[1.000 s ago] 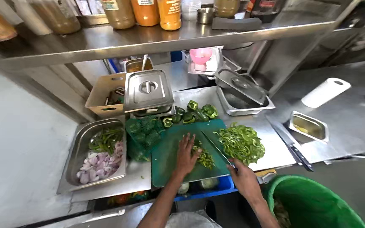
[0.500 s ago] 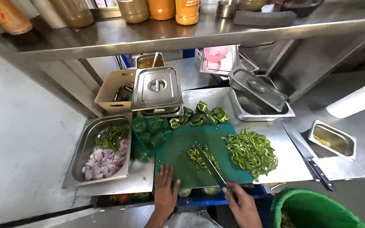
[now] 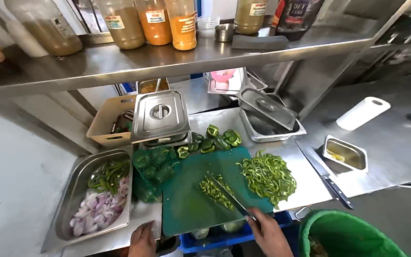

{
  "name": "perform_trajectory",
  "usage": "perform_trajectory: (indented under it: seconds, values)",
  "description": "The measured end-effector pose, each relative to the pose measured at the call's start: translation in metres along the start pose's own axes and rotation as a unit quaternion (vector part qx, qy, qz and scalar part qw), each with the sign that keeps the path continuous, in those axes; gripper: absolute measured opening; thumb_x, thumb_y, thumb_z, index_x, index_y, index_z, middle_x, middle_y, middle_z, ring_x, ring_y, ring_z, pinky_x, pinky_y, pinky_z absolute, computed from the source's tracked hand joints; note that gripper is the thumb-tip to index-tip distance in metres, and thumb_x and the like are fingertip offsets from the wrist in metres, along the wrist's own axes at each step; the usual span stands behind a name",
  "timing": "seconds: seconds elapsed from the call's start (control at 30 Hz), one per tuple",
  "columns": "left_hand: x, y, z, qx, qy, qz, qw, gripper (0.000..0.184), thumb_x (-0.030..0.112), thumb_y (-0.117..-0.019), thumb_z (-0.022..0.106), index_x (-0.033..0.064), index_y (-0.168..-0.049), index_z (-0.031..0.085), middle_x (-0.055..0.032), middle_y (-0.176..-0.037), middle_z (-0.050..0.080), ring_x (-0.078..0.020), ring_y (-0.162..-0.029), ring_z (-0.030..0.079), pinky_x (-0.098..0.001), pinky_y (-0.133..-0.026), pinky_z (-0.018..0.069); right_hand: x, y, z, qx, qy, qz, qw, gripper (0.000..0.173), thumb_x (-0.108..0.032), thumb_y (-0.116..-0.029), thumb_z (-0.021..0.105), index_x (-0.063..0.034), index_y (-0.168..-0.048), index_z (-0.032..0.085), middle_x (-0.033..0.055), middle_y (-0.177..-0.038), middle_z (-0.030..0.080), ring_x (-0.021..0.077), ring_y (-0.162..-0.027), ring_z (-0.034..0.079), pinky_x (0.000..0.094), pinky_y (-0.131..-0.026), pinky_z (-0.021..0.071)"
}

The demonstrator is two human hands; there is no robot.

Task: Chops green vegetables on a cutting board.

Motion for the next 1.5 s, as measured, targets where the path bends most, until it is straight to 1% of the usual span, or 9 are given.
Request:
perform_trajectory:
  seconds: [0.17,0.37,0.6,0.73,0.87,1.0,1.2,1.33,1.5]
  values:
    - [0.017,0.005,-0.003,-0.145,0.009,-0.053,0.988,0.028,0.015,-0.1009,0.055,0.0009,-0.113,0.076,-0.0206,-0.114,0.073,-0.0372,-0.113,0.069,-0.0532,-0.102,0.0532,0.009,-0.001,-0.035,0.069,-0.095,-0.014,0.993,0.025,-0.023,-0.0998,0.066,-0.0090,-0.120,0.072,0.0042,-0.084,0.073,0.0149,-0.066,0.066,0.0375,-0.064,0.0595]
    - [0.150,-0.052,-0.023,-0.139,0.218,0.041,0.965,0.027,0.024,-0.1001,0.066,0.0077,-0.120,0.074,-0.0082,-0.101,0.077,-0.0179,-0.086,0.075,-0.0412,-0.083,0.0632,0.047,0.023,-0.045,0.111,-0.208,0.046,0.971,0.024,-0.016,-0.1006,0.065,-0.0033,-0.122,0.067,0.0049,-0.081,0.072,0.0144,-0.061,0.067,0.0354,-0.057,0.0602]
    - [0.270,-0.234,0.095,-0.156,0.082,0.099,0.979,0.038,0.031,-0.0995,0.065,0.0113,-0.131,0.069,-0.0136,-0.138,0.062,-0.0310,-0.129,0.058,-0.0497,-0.110,0.0479,0.063,0.042,-0.030,0.109,-0.268,0.087,0.953,0.025,-0.014,-0.1025,0.062,0.0007,-0.123,0.063,0.0073,-0.077,0.069,0.0170,-0.060,0.066,0.0368,-0.056,0.0593]
    - [0.274,-0.259,0.121,-0.177,-0.014,0.133,0.975,0.029,0.034,-0.1001,0.065,0.0116,-0.115,0.076,-0.0100,-0.131,0.065,-0.0302,-0.126,0.058,-0.0500,-0.106,0.0500,0.071,0.050,-0.029,0.108,-0.262,0.077,0.956,0.027,-0.019,-0.1044,0.061,-0.0011,-0.124,0.063,0.0077,-0.079,0.069,0.0178,-0.062,0.066,0.0381,-0.057,0.0594]
    - [0.268,-0.279,0.108,-0.207,0.168,0.080,0.960,0.039,0.033,-0.1069,0.054,0.0003,-0.124,0.068,-0.0200,-0.135,0.062,-0.0354,-0.125,0.060,-0.0546,-0.108,0.0484,0.079,0.060,-0.027,0.109,-0.283,0.116,0.946,0.026,-0.017,-0.1046,0.060,-0.0004,-0.124,0.063,0.0089,-0.080,0.069,0.0182,-0.062,0.066,0.0384,-0.057,0.0593]
    - [0.245,-0.282,0.112,-0.278,0.436,-0.138,0.844,0.044,0.032,-0.1102,0.048,-0.0003,-0.140,0.054,-0.0257,-0.140,0.056,-0.0396,-0.120,0.061,-0.0572,-0.095,0.0540,0.073,0.053,-0.021,0.090,-0.316,0.130,0.935,0.031,-0.017,-0.1041,0.060,0.0020,-0.128,0.058,0.0102,-0.080,0.067,0.0184,-0.060,0.064,0.0378,-0.054,0.0577]
    - [0.211,-0.225,0.067,-0.244,0.589,-0.200,0.744,0.041,0.030,-0.1107,0.046,0.0014,-0.139,0.055,-0.0197,-0.126,0.064,-0.0313,-0.101,0.068,-0.0472,-0.081,0.0586,0.039,0.029,-0.006,0.032,-0.320,0.144,0.936,0.028,-0.022,-0.1048,0.059,-0.0035,-0.126,0.058,0.0080,-0.072,0.064,0.0200,-0.053,0.060,0.0387,-0.050,0.0554]
    - [0.174,-0.130,0.049,-0.304,0.526,-0.177,0.774,0.042,0.031,-0.1113,0.045,-0.0020,-0.131,0.060,-0.0180,-0.115,0.069,-0.0253,-0.090,0.071,-0.0404,-0.075,0.0606,0.017,0.015,0.013,-0.037,-0.227,0.147,0.962,0.031,-0.026,-0.1030,0.054,-0.0102,-0.129,0.058,0.0049,-0.071,0.064,0.0192,-0.054,0.063,0.0402,-0.053,0.0578]
    - [0.123,-0.065,0.061,-0.317,0.256,-0.135,0.903,0.049,0.046,-0.1063,0.053,0.0009,-0.118,0.069,-0.0165,-0.108,0.071,-0.0251,-0.087,0.073,-0.0444,-0.079,0.0633,-0.027,0.010,0.044,-0.144,-0.053,0.114,0.982,0.039,-0.032,-0.1026,0.058,-0.0158,-0.138,0.056,0.0098,-0.095,0.072,0.0274,-0.085,0.071,0.0500,-0.079,0.0590]
Point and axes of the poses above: each hand's wrist, its own y-axis away from the middle knuckle, its own z-axis out of the palm, x = y × z, the point moved 10 cm from there along -y, towards the middle knuckle
